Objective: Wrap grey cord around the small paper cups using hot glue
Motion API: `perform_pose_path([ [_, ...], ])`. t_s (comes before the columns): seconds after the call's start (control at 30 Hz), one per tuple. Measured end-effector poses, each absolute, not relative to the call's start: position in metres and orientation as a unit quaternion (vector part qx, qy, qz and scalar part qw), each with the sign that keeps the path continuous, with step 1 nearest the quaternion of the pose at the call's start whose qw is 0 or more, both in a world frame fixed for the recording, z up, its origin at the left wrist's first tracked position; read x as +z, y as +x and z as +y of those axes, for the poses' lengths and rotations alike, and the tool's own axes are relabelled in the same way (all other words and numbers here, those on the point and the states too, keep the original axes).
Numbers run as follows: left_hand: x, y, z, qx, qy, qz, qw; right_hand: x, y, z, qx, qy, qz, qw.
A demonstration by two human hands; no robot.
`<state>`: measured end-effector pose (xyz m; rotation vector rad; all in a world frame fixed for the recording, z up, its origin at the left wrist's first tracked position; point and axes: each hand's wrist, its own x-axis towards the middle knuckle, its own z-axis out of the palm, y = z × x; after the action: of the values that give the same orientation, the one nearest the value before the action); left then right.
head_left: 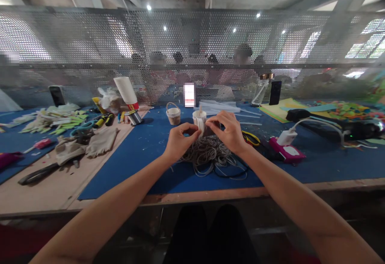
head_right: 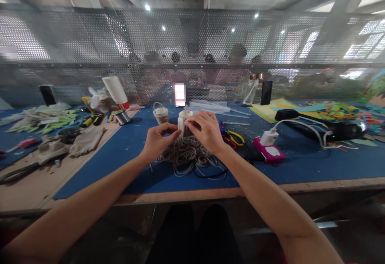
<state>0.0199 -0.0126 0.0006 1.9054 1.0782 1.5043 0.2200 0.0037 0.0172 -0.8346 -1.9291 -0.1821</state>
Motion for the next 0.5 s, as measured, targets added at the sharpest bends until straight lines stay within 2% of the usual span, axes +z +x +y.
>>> perform_pose_path([
  [0.5, -0.0036, 0.0197, -0.0102, 0.533, 0.716, 0.39, 0.227, 0.0155, 0.2212, 0.0071, -0.098, -0.349, -0.794, 0.488],
])
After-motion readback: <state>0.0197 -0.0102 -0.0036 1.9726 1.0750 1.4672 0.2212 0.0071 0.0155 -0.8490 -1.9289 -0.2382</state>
